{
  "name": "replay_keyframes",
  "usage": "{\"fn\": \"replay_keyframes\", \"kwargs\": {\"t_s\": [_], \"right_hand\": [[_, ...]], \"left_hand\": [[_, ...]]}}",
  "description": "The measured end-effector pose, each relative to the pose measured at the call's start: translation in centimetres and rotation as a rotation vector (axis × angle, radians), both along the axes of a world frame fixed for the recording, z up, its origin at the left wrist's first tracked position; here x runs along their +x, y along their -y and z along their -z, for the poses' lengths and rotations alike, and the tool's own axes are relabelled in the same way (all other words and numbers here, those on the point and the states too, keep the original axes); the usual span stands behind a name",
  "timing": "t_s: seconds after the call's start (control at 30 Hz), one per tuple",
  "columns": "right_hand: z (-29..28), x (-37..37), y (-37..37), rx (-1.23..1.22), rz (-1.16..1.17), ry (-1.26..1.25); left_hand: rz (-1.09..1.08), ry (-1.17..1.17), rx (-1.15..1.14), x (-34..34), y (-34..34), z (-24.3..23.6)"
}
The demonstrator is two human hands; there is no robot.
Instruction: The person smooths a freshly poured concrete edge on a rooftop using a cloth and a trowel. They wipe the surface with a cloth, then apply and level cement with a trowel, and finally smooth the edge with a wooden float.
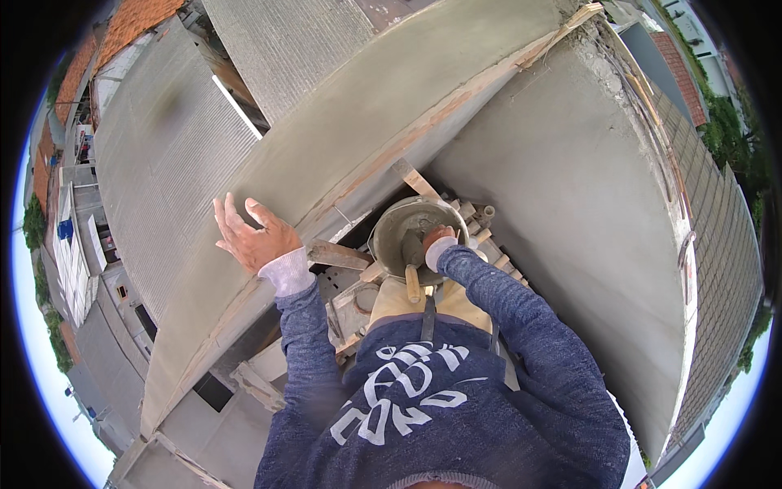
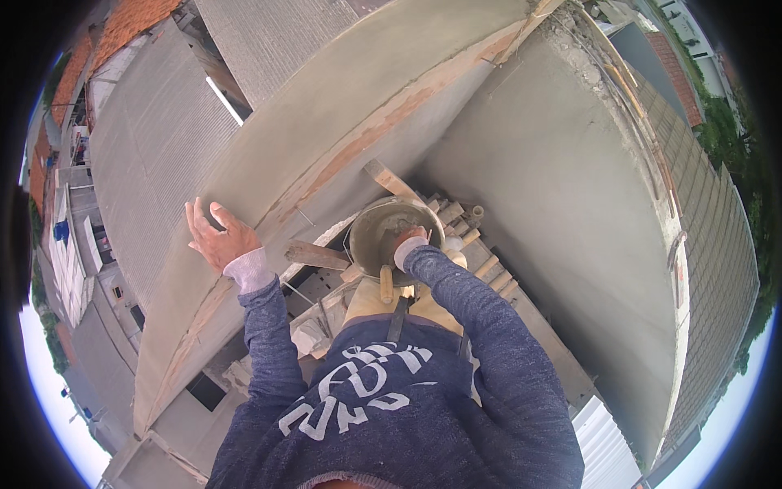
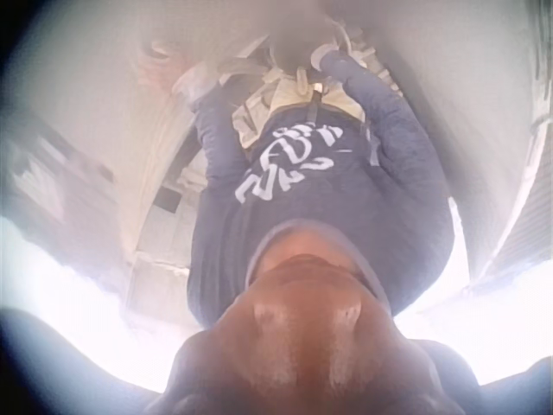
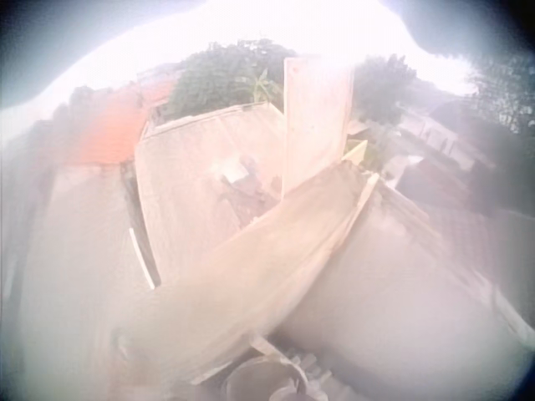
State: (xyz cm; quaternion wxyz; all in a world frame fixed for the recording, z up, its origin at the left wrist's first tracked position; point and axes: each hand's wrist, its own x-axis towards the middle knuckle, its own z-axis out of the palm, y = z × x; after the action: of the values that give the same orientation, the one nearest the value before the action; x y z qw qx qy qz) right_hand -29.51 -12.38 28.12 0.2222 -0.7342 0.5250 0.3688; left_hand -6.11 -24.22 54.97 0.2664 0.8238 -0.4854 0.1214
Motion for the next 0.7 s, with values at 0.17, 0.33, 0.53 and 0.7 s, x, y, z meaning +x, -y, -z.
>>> {"fn": "replay_keyframes", "kwargs": {"t_s": [0.17, 0.33, 0.53, 0.7], "right_hand": [[-4.8, -8.5, 4.1, 0.232, 0.409, 0.205], [1.8, -19.4, 0.7, 0.313, 0.421, 0.756], [-6.4, -17.7, -1.5, 0.503, 1.750, 1.094], [-6.8, -19.2, -4.8, 0.491, 1.832, 1.342]], "left_hand": [[-0.019, 0.005, -0.047, 0.0, -0.1, 0.0], [-0.002, -0.016, -0.054, -0.3, 0.3, -0.1], [-0.006, -0.013, -0.059, 0.5, -0.1, 0.2], [0.003, -0.010, -0.043, 0.2, 0.2, 0.2]]}}
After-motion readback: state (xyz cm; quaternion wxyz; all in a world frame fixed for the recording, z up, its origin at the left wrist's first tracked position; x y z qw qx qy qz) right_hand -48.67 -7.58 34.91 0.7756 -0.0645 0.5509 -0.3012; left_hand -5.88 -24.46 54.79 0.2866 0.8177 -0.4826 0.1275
